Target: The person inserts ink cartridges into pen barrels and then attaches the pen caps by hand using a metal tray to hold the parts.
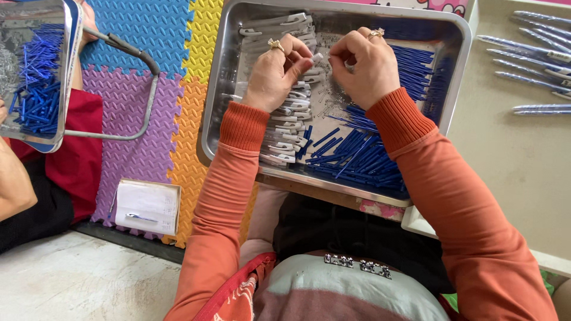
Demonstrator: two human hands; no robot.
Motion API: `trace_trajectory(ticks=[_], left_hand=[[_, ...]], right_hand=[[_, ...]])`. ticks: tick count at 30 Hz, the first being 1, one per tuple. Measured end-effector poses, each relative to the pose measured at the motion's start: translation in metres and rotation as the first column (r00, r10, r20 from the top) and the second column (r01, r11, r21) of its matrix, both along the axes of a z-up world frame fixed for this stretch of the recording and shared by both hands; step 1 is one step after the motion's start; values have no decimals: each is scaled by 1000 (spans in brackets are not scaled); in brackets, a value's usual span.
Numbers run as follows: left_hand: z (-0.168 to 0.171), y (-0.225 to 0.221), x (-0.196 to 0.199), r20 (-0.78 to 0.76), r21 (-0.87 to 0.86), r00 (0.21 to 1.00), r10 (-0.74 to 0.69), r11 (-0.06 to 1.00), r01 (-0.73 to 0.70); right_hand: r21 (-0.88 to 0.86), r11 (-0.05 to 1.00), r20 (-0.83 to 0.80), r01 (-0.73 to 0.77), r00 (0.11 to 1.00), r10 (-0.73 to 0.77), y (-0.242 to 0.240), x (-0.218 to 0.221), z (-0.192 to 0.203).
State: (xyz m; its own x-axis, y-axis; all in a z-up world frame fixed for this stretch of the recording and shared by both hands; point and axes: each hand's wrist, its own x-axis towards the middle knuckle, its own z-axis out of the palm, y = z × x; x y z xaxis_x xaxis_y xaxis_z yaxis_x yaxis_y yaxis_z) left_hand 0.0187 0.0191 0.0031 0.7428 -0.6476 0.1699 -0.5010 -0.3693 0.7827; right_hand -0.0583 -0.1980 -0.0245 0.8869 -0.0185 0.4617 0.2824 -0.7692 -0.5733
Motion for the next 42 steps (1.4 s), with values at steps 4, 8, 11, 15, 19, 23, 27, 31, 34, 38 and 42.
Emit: trace_trajectory(ticks=[4, 8, 11, 15, 19, 23, 27, 31, 34, 38, 42], left_hand=[[6, -5, -4, -33, 44, 999, -31, 999, 33], [4, -3, -7, -41, -22, 998, -44, 999, 43], [3, -3, -5, 20, -43, 999, -38, 998, 38], [1, -2, -4, 40, -57, 998, -47, 997, 49], [-1, 0, -3, 54, -12, 996, -68, 998, 68], [-4, -1, -2, 69, -58, 990, -119, 991, 123], [-5, 0, -2, 97, -32, 989, -110, 993, 114], [-1, 1, -4, -34, -56, 995, -92, 994, 90], [4, 0, -6, -38, -57, 994, -102, 993, 100], [-2, 0, -6, -81, -41, 992, -98, 995, 95], [-3, -1, -4, -55, -35, 995, -81, 996, 79]], right_hand=[[59, 998, 27, -26, 999, 24, -3, -2, 3], [45, 999, 19, -14, 1000, 13, -4, -2, 2], [57, 998, 17, -1, 1000, 0, -4, -2, 5], [68, 998, 17, -6, 1000, 5, -4, -3, 7], [27, 1000, 10, 15, 1000, -15, -6, -3, 5], [-9, 1000, 79, 28, 996, -27, -9, 0, -1], [-22, 1000, 126, 5, 992, -2, -7, -1, -2], [-21, 999, 124, -32, 992, 34, -3, -5, 9], [5, 998, 123, -55, 991, 54, -3, -7, 16], [-33, 998, 127, -56, 990, 60, -1, -6, 9], [-94, 993, 194, 74, 980, -54, -22, -3, 10]])
